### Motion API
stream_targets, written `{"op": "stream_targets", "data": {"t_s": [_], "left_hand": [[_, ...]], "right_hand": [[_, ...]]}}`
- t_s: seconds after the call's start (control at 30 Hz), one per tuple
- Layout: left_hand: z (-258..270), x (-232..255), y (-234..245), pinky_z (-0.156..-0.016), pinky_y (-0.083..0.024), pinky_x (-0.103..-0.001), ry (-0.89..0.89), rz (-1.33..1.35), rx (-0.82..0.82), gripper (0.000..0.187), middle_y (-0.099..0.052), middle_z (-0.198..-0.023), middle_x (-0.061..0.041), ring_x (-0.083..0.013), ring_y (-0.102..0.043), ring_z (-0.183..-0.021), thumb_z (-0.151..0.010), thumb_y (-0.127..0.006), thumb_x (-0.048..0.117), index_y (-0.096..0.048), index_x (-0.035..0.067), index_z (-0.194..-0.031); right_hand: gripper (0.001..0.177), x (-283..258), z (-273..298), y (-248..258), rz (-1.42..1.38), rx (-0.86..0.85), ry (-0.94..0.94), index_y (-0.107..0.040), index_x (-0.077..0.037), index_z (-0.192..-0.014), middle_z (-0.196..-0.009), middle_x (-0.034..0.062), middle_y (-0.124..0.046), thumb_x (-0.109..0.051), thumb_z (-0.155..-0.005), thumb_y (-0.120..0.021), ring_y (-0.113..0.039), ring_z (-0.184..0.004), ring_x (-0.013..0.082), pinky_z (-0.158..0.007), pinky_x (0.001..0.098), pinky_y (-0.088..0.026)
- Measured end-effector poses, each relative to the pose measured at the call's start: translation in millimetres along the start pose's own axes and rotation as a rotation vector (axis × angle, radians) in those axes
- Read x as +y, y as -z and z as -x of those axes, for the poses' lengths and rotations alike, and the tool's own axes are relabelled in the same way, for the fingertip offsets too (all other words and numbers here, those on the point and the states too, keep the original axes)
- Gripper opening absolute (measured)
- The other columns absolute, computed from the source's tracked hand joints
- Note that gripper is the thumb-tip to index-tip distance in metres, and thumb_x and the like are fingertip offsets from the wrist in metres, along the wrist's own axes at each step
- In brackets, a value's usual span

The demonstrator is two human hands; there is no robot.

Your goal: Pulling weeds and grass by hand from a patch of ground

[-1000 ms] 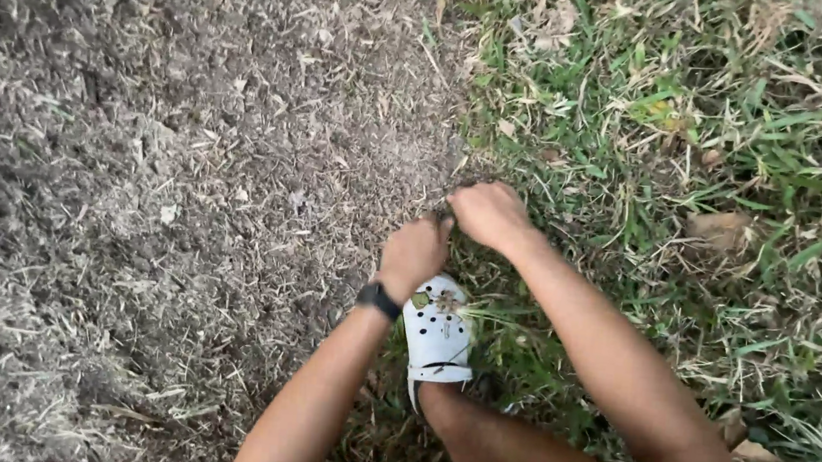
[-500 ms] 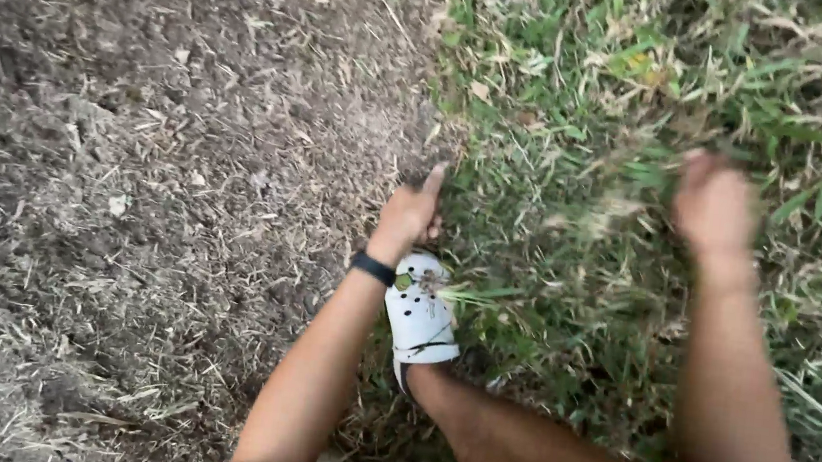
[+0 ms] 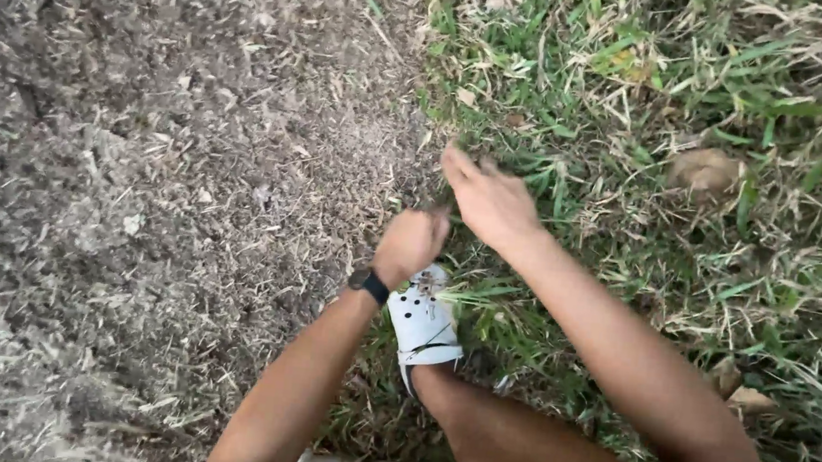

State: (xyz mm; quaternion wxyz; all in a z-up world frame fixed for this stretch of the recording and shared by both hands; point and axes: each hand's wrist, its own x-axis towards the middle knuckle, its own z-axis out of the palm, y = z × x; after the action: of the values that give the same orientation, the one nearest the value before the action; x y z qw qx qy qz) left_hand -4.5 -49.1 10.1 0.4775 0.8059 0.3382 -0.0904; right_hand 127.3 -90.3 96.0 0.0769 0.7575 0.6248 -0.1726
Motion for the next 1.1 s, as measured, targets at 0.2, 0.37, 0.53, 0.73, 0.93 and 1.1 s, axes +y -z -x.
{"op": "stream_targets", "data": {"t_s": [0.2,0.37,0.53,0.73,0.93,1.1], "left_hand": [[7.6,29.9,48.1,-0.075,-0.064,-0.058,0.095,-0.33,-0.016,0.042,-0.076,-0.103,-0.029,-0.0438,-0.078,-0.089,-0.103,-0.045,0.011,-0.054,-0.005,-0.141],[-19.3,9.3,28.9,-0.079,-0.063,-0.059,0.068,-0.321,0.105,0.029,-0.063,-0.124,-0.021,-0.0475,-0.075,-0.094,-0.103,-0.043,0.008,-0.042,0.005,-0.131],[-26.7,3.8,18.8,-0.076,-0.064,-0.055,0.059,-0.395,0.199,0.018,-0.063,-0.117,-0.013,-0.0426,-0.074,-0.099,-0.104,-0.043,0.009,-0.049,0.008,-0.12],[-53.7,-12.9,-3.5,-0.081,-0.064,-0.058,0.017,-0.21,0.108,0.033,-0.06,-0.116,-0.016,-0.0428,-0.073,-0.1,-0.098,-0.064,0.026,-0.047,0.006,-0.118],[-67.7,0.6,-27.2,-0.069,-0.063,-0.054,0.099,-0.367,0.212,0.015,-0.065,-0.107,-0.011,-0.0405,-0.077,-0.085,-0.102,-0.05,0.015,-0.047,0.005,-0.112],[-69.9,3.7,-38.7,-0.048,-0.057,-0.053,-0.019,-0.742,0.66,0.009,-0.07,-0.077,-0.013,-0.0338,-0.073,-0.056,-0.09,-0.052,0.006,-0.06,0.006,-0.093]], "right_hand": [[0.029,8.1,-35.7,-74.7,0.33,0.176,-0.147,-0.064,-0.003,-0.123,-0.112,0.0105,-0.057,-0.02,-0.102,-0.054,-0.066,-0.102,0.0295,-0.058,0.0389,-0.064],[0.016,28.4,-52.9,-84.8,0.392,0.251,-0.119,-0.07,-0.011,-0.1,-0.086,0.0084,-0.064,-0.017,-0.097,-0.056,-0.068,-0.083,0.0285,-0.052,0.0359,-0.056],[0.019,51.2,-61.2,-52.0,0.032,-0.167,-0.171,-0.081,-0.01,-0.084,-0.077,0.0161,-0.076,-0.016,-0.092,-0.065,-0.078,-0.078,0.0422,-0.062,0.0527,-0.061],[0.028,60.9,-33.6,-33.8,-0.38,-0.159,-0.152,-0.074,-0.008,-0.098,-0.095,0.0218,-0.076,-0.027,-0.105,-0.056,-0.073,-0.099,0.0475,-0.087,0.0585,-0.055],[0.035,32.9,-37.6,-4.2,-0.377,-0.192,-0.243,-0.074,-0.002,-0.103,-0.102,0.0247,-0.076,-0.027,-0.107,-0.051,-0.071,-0.101,0.0497,-0.088,0.0606,-0.055],[0.049,21.0,-68.0,-32.9,-0.164,-0.332,-0.412,-0.08,-0.002,-0.103,-0.1,0.0235,-0.079,-0.041,-0.104,-0.051,-0.074,-0.103,0.0483,-0.087,0.0617,-0.057]]}}
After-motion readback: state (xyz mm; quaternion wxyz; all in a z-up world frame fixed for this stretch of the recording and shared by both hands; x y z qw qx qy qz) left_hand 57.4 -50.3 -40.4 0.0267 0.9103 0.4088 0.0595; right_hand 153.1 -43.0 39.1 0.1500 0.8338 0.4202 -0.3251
